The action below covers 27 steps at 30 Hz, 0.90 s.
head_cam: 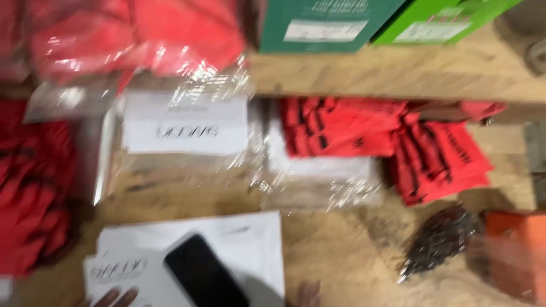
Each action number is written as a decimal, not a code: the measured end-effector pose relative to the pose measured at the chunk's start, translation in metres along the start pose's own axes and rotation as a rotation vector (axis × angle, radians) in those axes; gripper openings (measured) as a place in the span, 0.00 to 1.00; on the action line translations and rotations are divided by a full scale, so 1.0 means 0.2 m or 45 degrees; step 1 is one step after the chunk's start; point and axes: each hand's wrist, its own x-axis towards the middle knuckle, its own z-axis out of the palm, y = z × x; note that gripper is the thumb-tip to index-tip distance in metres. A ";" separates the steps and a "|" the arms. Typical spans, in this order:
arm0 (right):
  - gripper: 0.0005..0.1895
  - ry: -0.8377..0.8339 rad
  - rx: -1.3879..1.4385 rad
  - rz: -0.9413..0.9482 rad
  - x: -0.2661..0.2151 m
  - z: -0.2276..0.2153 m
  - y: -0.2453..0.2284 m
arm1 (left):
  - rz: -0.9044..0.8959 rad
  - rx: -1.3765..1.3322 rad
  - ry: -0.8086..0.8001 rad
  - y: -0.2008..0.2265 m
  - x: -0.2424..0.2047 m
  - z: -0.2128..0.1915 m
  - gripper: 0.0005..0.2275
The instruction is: The person folds printed instruction sheets and places them into small red drawstring bags labeled HARDWARE. The person repeats this process for multiple sheets, stacking the completed bags on the table.
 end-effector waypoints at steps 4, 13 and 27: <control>0.30 -0.133 -0.105 -0.134 0.00 0.08 -0.21 | -0.035 -0.052 -0.119 0.22 0.34 -0.53 0.24; 0.33 0.019 -1.678 0.146 -0.55 2.09 -0.67 | 0.126 -0.113 -0.023 0.37 0.41 -0.74 0.30; 0.14 0.197 1.878 0.050 -0.71 -0.41 -0.03 | -0.046 -0.103 0.091 0.65 0.32 -0.72 0.35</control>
